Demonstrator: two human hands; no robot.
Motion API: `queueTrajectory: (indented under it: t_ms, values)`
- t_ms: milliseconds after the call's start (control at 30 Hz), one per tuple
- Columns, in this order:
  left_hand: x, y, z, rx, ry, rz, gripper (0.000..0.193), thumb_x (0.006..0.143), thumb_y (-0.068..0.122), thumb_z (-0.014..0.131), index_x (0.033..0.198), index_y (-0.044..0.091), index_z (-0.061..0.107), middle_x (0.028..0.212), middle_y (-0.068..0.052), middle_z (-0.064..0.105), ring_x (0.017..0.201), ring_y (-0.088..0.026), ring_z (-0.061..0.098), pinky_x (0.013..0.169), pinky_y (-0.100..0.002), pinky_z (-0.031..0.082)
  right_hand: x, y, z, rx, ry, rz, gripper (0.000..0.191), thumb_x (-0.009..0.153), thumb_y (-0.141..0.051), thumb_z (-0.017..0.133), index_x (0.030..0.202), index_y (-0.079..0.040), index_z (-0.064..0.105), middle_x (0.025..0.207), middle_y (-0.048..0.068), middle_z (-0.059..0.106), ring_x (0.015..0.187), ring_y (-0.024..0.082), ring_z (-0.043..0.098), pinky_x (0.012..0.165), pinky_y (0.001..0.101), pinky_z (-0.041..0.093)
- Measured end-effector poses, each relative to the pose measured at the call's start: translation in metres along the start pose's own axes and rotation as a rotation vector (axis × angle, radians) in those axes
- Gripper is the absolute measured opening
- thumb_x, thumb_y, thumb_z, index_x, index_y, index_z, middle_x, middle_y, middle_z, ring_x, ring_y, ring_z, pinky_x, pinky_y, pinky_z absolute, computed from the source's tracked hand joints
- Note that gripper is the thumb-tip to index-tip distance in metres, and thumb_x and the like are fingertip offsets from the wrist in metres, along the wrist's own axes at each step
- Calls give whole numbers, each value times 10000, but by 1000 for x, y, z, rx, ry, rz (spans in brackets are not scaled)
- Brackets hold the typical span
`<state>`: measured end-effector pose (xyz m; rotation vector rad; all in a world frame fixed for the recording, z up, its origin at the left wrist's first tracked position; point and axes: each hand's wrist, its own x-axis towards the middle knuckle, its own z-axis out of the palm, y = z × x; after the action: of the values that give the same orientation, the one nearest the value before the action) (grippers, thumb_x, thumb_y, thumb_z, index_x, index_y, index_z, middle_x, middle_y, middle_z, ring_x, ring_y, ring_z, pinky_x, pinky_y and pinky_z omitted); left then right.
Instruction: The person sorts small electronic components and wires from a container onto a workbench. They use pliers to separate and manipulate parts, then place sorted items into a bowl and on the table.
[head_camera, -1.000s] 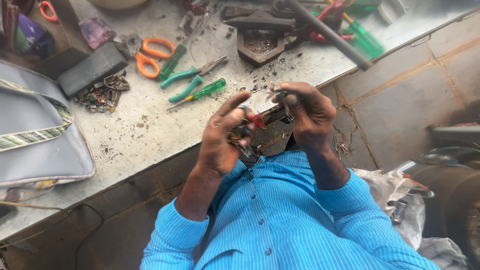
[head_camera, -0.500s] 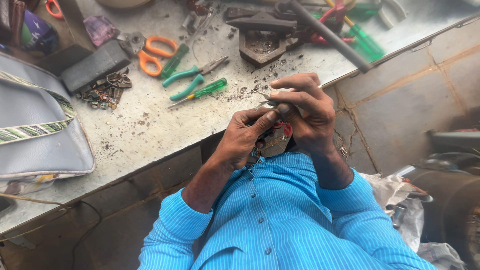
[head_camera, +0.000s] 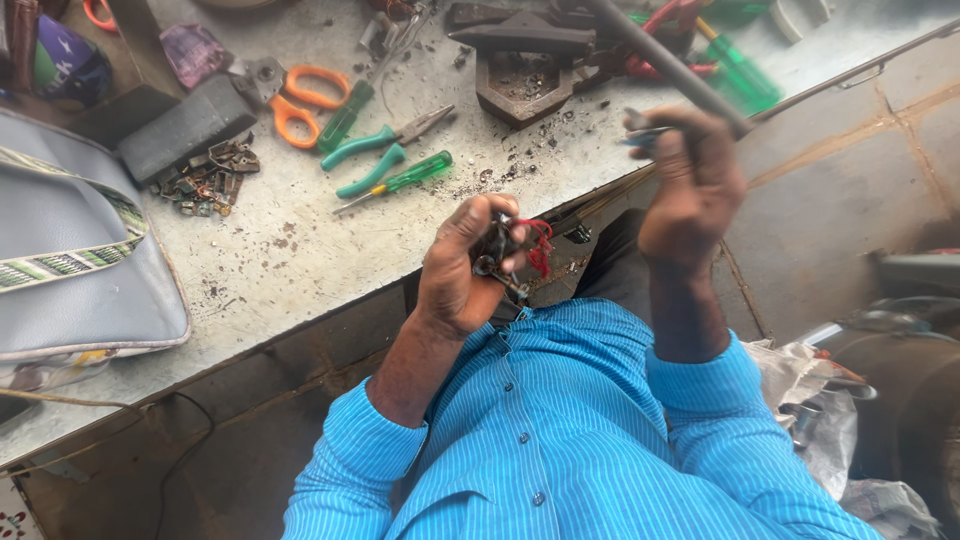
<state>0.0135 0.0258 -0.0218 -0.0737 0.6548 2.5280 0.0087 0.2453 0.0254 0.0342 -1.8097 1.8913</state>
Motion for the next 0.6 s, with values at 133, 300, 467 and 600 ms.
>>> queueTrajectory:
  t_ms: [133,300,467,600]
  values:
    - [6,-4,3,-265,-36,30,259,1094,319,603,1159,80,678,1219,-104,682,1162,-220,671,936,-348,595,2,4,-7,699,-17,471,378,1014,-367,643,1188,-31,654,905,113,661,855,229,668,710,351,572]
    - [15,-11,9,-382,7,60,221,1096,309,580,1204,132,656,1370,-95,647,1386,-274,561,1157,-448,509,-23,4,-11,875,-202,735,640,912,-551,639,1242,-4,590,878,64,558,757,157,535,577,252,440]
    - [29,-21,20,-342,-14,97,226,1108,305,572,1228,123,634,1423,-98,623,1440,-287,507,1213,-427,459,-44,9,-14,666,-354,567,471,912,-142,836,1292,-33,579,932,18,498,780,113,503,599,217,409]
    - [38,-39,37,-219,-62,125,253,1142,306,547,1240,89,634,1517,-127,548,1470,-287,474,1259,-423,421,-54,10,-15,465,-248,474,403,867,22,827,1176,-36,574,1016,36,579,873,98,596,690,212,498]
